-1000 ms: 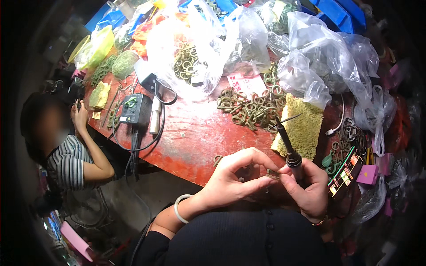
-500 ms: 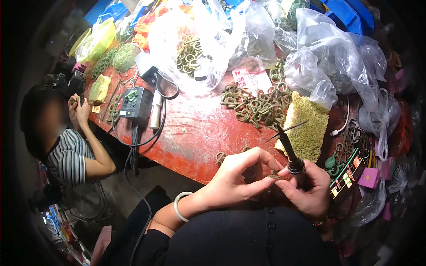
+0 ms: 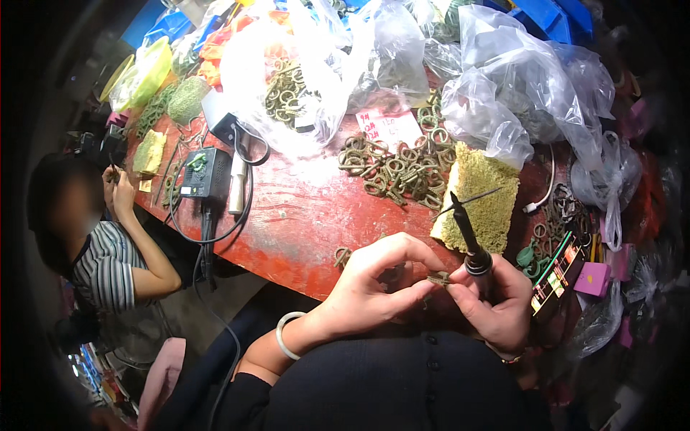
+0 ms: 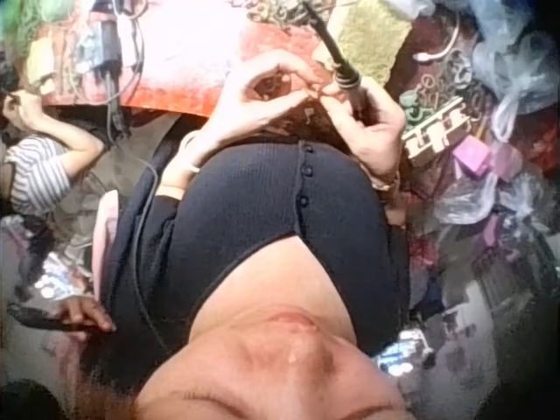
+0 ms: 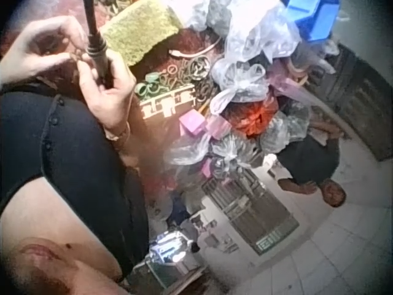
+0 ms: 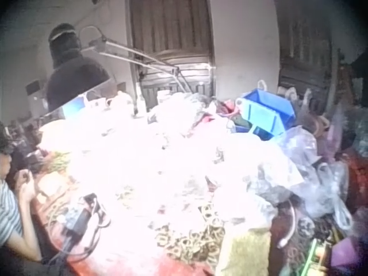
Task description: The recorder uses a soldering iron to fuse small metal ring components at a workbench.
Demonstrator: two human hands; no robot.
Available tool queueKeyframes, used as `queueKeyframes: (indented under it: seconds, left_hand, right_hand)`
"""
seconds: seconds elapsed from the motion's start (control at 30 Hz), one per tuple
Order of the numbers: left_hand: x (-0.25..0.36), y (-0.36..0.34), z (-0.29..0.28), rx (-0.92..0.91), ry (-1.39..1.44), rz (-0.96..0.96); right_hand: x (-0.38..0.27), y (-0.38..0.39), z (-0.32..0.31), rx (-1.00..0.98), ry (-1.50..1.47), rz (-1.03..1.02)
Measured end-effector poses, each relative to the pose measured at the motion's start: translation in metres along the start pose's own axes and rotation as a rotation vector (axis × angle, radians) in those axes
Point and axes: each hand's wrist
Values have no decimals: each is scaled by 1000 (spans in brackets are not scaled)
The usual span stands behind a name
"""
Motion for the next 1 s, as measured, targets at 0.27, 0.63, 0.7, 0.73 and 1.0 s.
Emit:
queueKeyframes:
  seconds: [0.27,0.63,0.7,0.73,1.0]
  left_hand:
    - [5,0,2,-21,-102,33]
    - [10,7,1,-9,-110,38]
    - [8,8,0,-15,-46,-7]
    - [6,8,0,-15,16,-54]
    - [-1,4,-1,-11,87,-18]
  right_hand:
    - [1,5,1,23,74,-89]
    - [-10,3,7,-6,182,-150]
    - [-10,3,7,-1,180,-152]
    - [-10,3,7,-1,177,-157]
    - [-1,4,5,24,116,-95]
Point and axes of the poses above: each hand's wrist, its own y-axis away from the middle knuckle, its own z-axis out of the palm, x = y × z, and after that the axes turned 9 degrees about y, right-handed
